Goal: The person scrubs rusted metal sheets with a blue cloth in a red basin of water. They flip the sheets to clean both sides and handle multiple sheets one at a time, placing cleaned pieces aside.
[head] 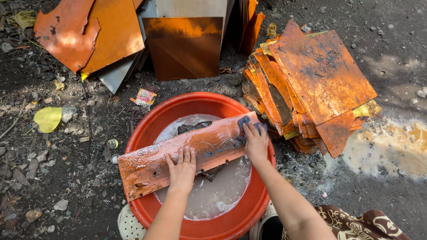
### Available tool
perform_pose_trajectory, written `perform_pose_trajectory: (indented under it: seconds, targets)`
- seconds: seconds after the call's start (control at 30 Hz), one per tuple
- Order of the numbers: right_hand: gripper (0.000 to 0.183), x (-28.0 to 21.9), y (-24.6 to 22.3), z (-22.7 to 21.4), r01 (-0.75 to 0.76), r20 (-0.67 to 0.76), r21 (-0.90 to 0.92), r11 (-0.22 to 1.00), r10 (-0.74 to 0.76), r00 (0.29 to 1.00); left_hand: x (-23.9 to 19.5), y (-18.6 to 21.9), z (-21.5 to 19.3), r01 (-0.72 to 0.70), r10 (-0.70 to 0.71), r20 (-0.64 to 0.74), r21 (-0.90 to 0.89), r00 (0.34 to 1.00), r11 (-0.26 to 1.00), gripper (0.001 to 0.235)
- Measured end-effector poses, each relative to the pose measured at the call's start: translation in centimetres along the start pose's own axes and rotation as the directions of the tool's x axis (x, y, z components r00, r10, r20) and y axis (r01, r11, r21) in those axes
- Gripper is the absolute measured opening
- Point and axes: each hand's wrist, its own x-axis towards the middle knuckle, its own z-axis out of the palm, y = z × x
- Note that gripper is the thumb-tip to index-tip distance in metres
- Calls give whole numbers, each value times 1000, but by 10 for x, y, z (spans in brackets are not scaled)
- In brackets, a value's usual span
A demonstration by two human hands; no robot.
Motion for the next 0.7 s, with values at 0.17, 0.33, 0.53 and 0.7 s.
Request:
perform_pose_trajectory:
  seconds: [0.17,0.33,0.53,0.7]
  targets:
    - [56,-58,-96,8,67,48,28,997,-68,997,-2,-1,12,4,-5,-106,-6,994,1000,64]
    - [59,-56,-159,-12,197,324,188,962,-250,912,1,-5,9,35,-37,-83,-17,996,999,58]
    - [58,-51,-107,-35,523,373,131,842,-531,761,-3,0,8,31,-31,-81,5,996,999,61]
    - [41,-50,-69,-17,510,225,-7,860,-495,839,-1,-4,13,29,-31,-123,-13,992,999,62]
